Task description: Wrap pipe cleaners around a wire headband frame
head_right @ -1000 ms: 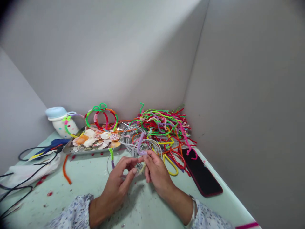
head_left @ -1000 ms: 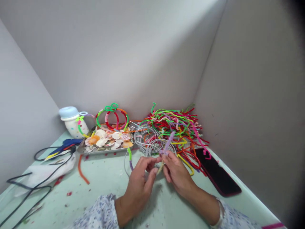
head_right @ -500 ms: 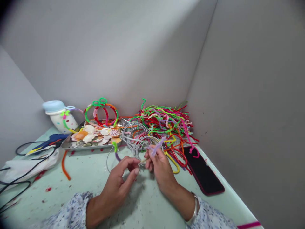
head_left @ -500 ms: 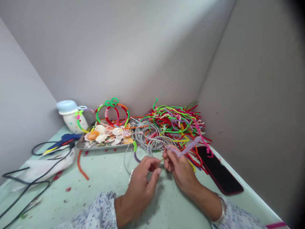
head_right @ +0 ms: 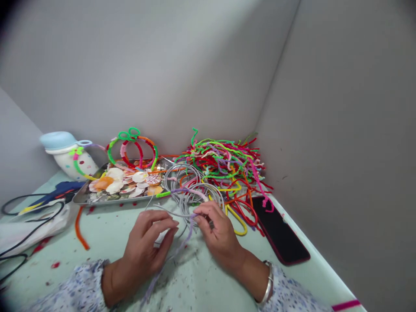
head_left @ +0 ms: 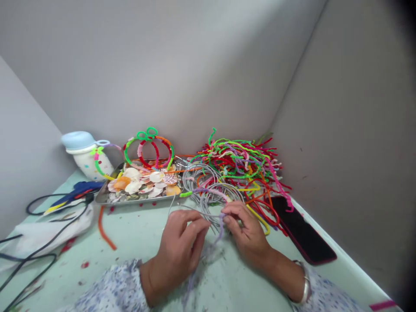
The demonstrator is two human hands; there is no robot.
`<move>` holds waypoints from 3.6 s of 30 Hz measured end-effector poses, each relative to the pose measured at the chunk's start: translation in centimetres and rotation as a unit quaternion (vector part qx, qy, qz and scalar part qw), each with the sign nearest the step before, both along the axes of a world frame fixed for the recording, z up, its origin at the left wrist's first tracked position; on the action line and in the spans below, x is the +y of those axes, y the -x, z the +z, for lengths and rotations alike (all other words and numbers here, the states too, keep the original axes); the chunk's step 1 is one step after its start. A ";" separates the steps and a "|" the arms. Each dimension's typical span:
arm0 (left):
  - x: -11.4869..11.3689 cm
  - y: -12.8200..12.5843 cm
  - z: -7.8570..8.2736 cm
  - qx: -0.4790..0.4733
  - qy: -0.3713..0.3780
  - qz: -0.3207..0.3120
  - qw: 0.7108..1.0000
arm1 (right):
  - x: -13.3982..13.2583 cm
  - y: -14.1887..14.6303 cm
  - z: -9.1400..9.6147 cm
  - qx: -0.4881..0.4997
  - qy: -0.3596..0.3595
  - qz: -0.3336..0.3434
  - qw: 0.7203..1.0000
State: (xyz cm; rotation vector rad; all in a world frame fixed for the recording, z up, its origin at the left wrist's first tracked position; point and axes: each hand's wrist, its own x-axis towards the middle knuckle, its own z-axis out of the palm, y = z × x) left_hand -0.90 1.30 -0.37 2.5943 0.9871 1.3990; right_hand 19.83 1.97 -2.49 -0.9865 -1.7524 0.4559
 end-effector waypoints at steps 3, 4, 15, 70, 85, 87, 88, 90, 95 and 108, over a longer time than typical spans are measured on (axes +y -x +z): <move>0.3 -0.2 0.2 0.026 -0.026 0.053 0.998 | -0.3 0.3 0.1 -0.023 -0.003 0.013 1.000; 0.4 -0.3 0.3 0.030 -0.033 0.061 0.997 | -0.4 0.4 0.2 -0.027 -0.002 0.017 0.999; 1.5 -0.3 -0.1 0.039 0.011 -0.013 0.999 | -0.7 0.8 0.2 -0.068 0.011 0.081 0.994; 0.8 -0.2 -0.6 0.036 0.119 -0.042 0.991 | -0.8 1.1 -0.3 -0.096 0.001 0.097 0.991; 0.7 -0.8 -0.4 -0.010 0.164 -0.040 0.986 | -1.0 1.1 -0.5 -0.116 -0.011 0.090 0.989; 0.6 -0.8 -0.3 -0.022 0.183 -0.040 0.982 | -0.9 1.2 -0.5 -0.120 -0.016 0.087 0.989; 0.5 -0.8 -0.3 -0.026 0.194 -0.039 0.980 | -0.9 1.2 -0.5 -0.123 -0.017 0.086 0.989; 0.5 -0.8 -0.2 -0.032 0.216 -0.034 0.975 | -0.9 1.2 -0.5 -0.131 -0.022 0.084 0.988; 0.4 -0.8 -0.1 -0.043 0.255 -0.027 0.966 | -1.0 1.1 -0.6 -0.143 -0.022 0.093 0.985; 0.4 -1.1 0.0 -0.055 0.270 -0.013 0.961 | -1.0 1.1 -0.6 -0.164 -0.037 0.102 0.980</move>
